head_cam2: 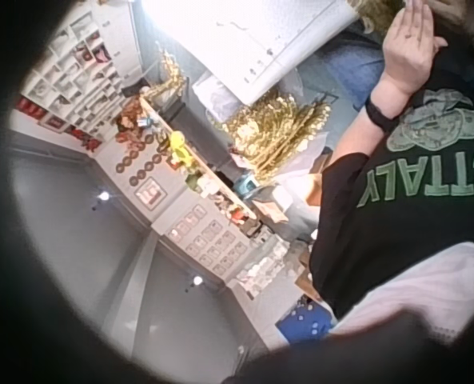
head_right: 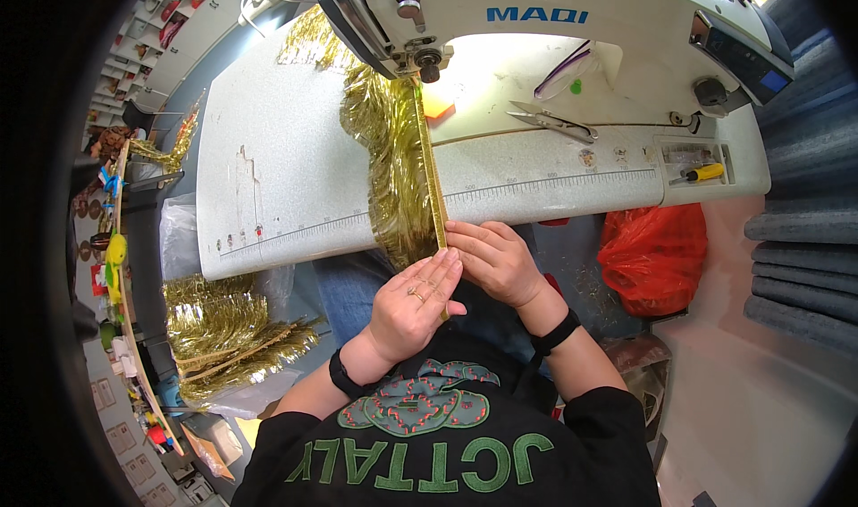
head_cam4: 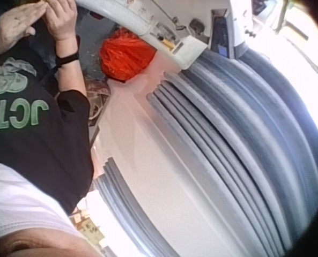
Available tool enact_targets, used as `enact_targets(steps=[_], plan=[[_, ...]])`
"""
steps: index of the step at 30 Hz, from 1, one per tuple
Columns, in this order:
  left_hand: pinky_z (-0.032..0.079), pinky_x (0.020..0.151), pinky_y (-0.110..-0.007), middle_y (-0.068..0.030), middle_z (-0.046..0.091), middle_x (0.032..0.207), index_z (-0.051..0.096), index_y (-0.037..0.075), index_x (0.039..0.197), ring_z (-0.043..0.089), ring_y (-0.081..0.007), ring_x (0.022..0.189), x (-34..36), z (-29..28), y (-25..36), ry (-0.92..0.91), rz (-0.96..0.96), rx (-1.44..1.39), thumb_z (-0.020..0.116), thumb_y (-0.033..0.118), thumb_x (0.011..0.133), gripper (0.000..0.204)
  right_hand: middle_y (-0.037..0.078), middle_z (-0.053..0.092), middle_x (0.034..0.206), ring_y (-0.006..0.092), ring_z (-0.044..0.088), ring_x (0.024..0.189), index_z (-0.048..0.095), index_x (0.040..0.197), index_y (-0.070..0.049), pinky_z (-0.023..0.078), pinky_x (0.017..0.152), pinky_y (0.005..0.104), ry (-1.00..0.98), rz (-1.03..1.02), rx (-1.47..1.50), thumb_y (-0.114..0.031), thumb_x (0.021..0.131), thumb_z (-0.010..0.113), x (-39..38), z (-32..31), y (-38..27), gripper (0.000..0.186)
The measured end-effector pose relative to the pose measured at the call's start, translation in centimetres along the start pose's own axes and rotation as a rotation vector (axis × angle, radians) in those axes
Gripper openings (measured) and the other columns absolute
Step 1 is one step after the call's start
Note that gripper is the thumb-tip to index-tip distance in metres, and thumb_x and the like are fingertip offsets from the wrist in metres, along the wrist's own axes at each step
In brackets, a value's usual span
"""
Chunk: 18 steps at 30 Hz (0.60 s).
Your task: The person aligns a strip of gold tinsel under a sewing machine needle and sews along its edge. They then use scissors to cut the thread and the tinsel strip, remove the piece, and repeat the process with another strip.
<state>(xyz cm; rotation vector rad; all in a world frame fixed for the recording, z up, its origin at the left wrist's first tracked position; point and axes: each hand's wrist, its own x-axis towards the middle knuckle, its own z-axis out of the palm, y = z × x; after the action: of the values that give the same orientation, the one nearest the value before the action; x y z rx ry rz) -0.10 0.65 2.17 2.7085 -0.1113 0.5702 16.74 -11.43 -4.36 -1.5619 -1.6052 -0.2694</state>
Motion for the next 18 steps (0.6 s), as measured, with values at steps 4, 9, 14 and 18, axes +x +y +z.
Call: enact_targets(steps=[4, 9, 14, 18], plan=[[0.054, 0.105, -0.044, -0.0243, 0.069, 0.132, 0.063, -0.007, 0.135, 0.068, -0.0344, 0.124, -0.02, -0.01, 0.02, -0.002, 0.001, -0.003, 0.075, 0.025, 0.090, 0.057, 0.009, 0.074, 0.120, 0.0245, 0.071, 0.116, 0.072, 0.104, -0.004, 0.054, 0.089, 0.0375, 0.005, -0.001, 0.001, -0.016, 0.086, 0.073, -0.04, -0.01, -0.02, 0.022], [0.054, 0.105, -0.043, -0.0241, 0.069, 0.133, 0.063, -0.007, 0.136, 0.068, -0.0343, 0.124, -0.05, 0.00, 0.06, -0.006, -0.007, -0.016, 0.076, 0.025, 0.090, 0.057, 0.009, 0.075, 0.119, 0.0248, 0.071, 0.117, 0.072, 0.104, -0.004, 0.054, 0.088, 0.0377, 0.010, -0.002, 0.007, -0.015, 0.086, 0.073, -0.09, 0.06, -0.06, 0.021], [0.054, 0.106, -0.043, -0.0239, 0.069, 0.133, 0.063, -0.007, 0.136, 0.068, -0.0342, 0.124, -0.11, -0.01, 0.06, -0.009, 0.001, 0.000, 0.076, 0.024, 0.090, 0.057, 0.009, 0.075, 0.119, 0.0250, 0.071, 0.117, 0.072, 0.103, -0.004, 0.054, 0.088, 0.0376, 0.014, 0.001, 0.010, -0.013, 0.085, 0.073, -0.09, 0.08, -0.07, 0.020], [0.054, 0.106, -0.043, -0.0238, 0.068, 0.134, 0.063, -0.007, 0.136, 0.068, -0.0340, 0.124, -0.19, 0.02, 0.14, -0.007, -0.004, 0.000, 0.076, 0.024, 0.089, 0.058, 0.009, 0.075, 0.119, 0.0251, 0.071, 0.117, 0.071, 0.103, -0.004, 0.054, 0.088, 0.0376, 0.011, 0.000, 0.010, -0.013, 0.085, 0.073, -0.10, 0.04, -0.09, 0.020]])
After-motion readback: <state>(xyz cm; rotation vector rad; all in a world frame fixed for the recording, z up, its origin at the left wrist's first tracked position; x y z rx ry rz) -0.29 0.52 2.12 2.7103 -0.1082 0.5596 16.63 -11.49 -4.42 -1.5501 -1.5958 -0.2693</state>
